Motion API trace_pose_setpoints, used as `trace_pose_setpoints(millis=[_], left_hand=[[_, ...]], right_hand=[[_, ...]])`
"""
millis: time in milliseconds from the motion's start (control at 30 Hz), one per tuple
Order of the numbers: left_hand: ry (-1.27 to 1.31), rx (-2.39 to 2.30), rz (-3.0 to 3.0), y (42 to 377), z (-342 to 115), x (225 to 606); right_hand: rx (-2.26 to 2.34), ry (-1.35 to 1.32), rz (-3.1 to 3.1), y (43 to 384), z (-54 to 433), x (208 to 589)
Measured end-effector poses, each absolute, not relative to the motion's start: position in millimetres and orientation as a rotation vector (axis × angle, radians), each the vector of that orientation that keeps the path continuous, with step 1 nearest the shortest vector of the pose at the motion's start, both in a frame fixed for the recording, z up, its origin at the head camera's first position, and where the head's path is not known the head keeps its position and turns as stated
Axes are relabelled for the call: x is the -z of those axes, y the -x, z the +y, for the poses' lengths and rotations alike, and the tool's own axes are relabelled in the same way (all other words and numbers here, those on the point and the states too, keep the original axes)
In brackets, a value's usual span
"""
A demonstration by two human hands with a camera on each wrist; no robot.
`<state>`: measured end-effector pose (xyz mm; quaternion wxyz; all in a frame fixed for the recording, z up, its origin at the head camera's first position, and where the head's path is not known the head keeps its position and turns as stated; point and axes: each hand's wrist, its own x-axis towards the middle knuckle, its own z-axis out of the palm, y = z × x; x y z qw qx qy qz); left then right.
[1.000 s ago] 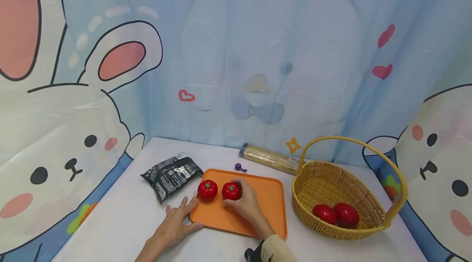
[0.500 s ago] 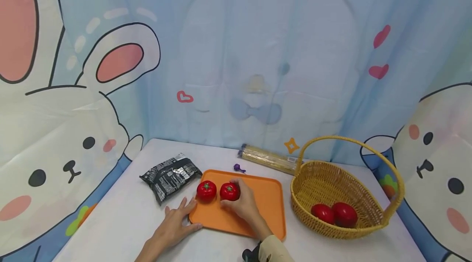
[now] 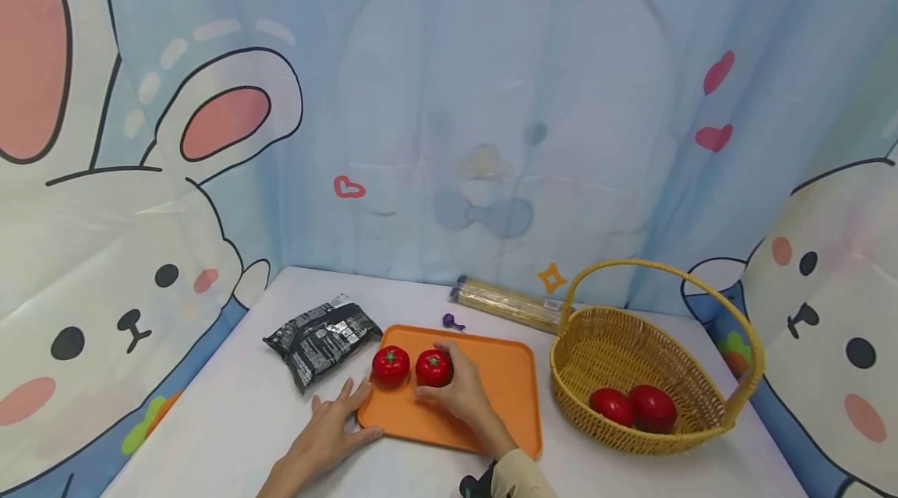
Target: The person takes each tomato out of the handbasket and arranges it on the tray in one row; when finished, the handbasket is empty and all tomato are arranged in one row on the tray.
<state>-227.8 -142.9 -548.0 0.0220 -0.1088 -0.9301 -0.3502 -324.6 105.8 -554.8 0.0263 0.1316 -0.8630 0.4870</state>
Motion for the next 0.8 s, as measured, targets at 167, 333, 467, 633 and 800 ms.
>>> trace_pose_setpoints(millis=[167, 333, 467, 633, 800], left_hand=[[0.338, 1.087, -2.893, 228, -142, 550], [0.351, 1.094, -2.875, 228, -140, 551], [0.359, 1.1, -2.854, 227, -139, 551], [0.37, 1.108, -2.854, 226, -137, 551], [0.367, 1.115, -2.849, 225, -139, 547]], right_hand=[[-1.544, -0.4, -2.681, 324, 110, 552], [-1.536, -0.468, -2.788, 314, 129, 513], [-1.322, -0.778, -2.952, 300, 167, 457], [-1.414, -1.286, -3.022, 297, 239, 408], [-1.512, -1.13, -3.221, 306, 320, 402]])
